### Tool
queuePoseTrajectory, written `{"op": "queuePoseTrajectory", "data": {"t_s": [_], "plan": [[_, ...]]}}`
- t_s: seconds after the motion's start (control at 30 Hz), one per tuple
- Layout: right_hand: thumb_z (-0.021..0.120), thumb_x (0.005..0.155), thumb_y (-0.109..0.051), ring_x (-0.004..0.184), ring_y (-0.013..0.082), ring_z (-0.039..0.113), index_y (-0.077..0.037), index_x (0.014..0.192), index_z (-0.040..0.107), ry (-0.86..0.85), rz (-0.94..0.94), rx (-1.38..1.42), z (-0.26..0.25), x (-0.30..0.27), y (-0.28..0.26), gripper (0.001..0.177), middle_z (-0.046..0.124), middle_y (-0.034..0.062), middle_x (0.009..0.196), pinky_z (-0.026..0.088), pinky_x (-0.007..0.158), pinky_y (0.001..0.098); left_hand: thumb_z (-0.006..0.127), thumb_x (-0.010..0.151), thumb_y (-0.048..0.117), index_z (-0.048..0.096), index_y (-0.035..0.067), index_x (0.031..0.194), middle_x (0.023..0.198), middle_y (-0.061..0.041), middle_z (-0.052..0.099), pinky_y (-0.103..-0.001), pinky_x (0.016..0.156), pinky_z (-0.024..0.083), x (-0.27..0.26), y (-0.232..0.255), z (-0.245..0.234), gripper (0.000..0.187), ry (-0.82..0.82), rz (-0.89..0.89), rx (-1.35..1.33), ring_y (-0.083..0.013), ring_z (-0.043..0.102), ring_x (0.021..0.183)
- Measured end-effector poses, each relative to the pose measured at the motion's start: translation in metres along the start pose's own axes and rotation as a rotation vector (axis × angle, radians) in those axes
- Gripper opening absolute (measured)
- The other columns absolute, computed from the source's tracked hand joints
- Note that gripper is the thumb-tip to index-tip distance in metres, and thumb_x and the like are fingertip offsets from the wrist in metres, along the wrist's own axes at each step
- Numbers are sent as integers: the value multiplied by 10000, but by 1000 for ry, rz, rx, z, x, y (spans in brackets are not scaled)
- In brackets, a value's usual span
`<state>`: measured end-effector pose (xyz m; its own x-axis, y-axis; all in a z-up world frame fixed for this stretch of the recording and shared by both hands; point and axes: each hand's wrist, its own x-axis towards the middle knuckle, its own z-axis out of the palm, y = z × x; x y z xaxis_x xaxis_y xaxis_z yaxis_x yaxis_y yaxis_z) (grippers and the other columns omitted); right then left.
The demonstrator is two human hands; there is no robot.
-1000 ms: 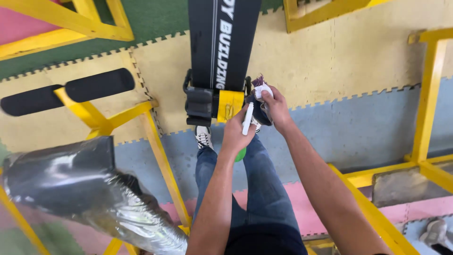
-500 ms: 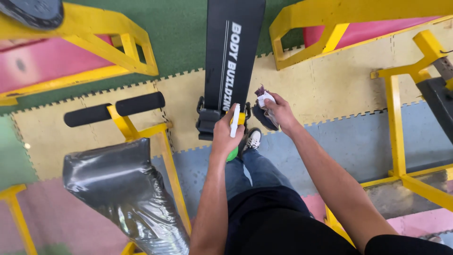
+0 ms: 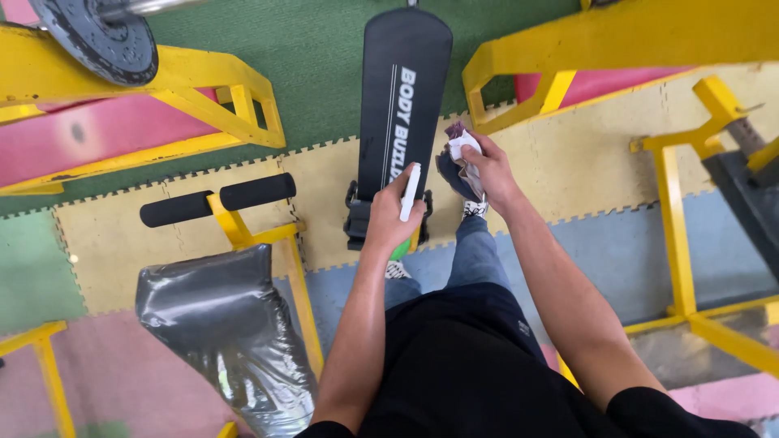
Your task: Wiping down parts of a yellow gym machine using a spray bottle and a cloth.
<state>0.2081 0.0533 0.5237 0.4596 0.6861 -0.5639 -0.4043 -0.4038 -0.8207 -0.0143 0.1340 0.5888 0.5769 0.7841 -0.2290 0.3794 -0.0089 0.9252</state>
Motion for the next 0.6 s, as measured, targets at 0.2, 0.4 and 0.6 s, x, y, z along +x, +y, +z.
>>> {"op": "queuePoseTrajectory", "data": {"t_s": [0.2, 0.4, 0.6], "plan": [[602, 1018, -172, 951, 106, 660, -66, 1428, 574, -83, -39, -47, -42, 70, -56, 424, 708, 20, 1143, 544, 753, 268, 641, 770, 92, 608, 50, 1400, 907, -248, 722, -411, 747, 580, 55, 18, 47, 633, 133, 22, -20, -384, 740, 823], [587, 1009, -172, 979, 106, 665, -79, 1416, 577, -161, 0, -97, -66, 129, -118, 417, 706, 17, 1175, 546, 763, 272, 657, 752, 77, 590, 17, 1386, 950, -227, 741, -385, 722, 569, 114, 61, 92, 640, 269, 0, -103, -337, 748, 782], [572, 999, -82, 1039, 168, 709, -37, 1451, 523, -154, -47, 171, -62, 192, -138, 458, 699, 94, 1222, 600, 872, 304, 648, 749, 68, 611, 22, 1372, 963, -225, 739, -387, 786, 574, 153, 92, 115, 626, 344, -57, -104, -343, 751, 846]]}}
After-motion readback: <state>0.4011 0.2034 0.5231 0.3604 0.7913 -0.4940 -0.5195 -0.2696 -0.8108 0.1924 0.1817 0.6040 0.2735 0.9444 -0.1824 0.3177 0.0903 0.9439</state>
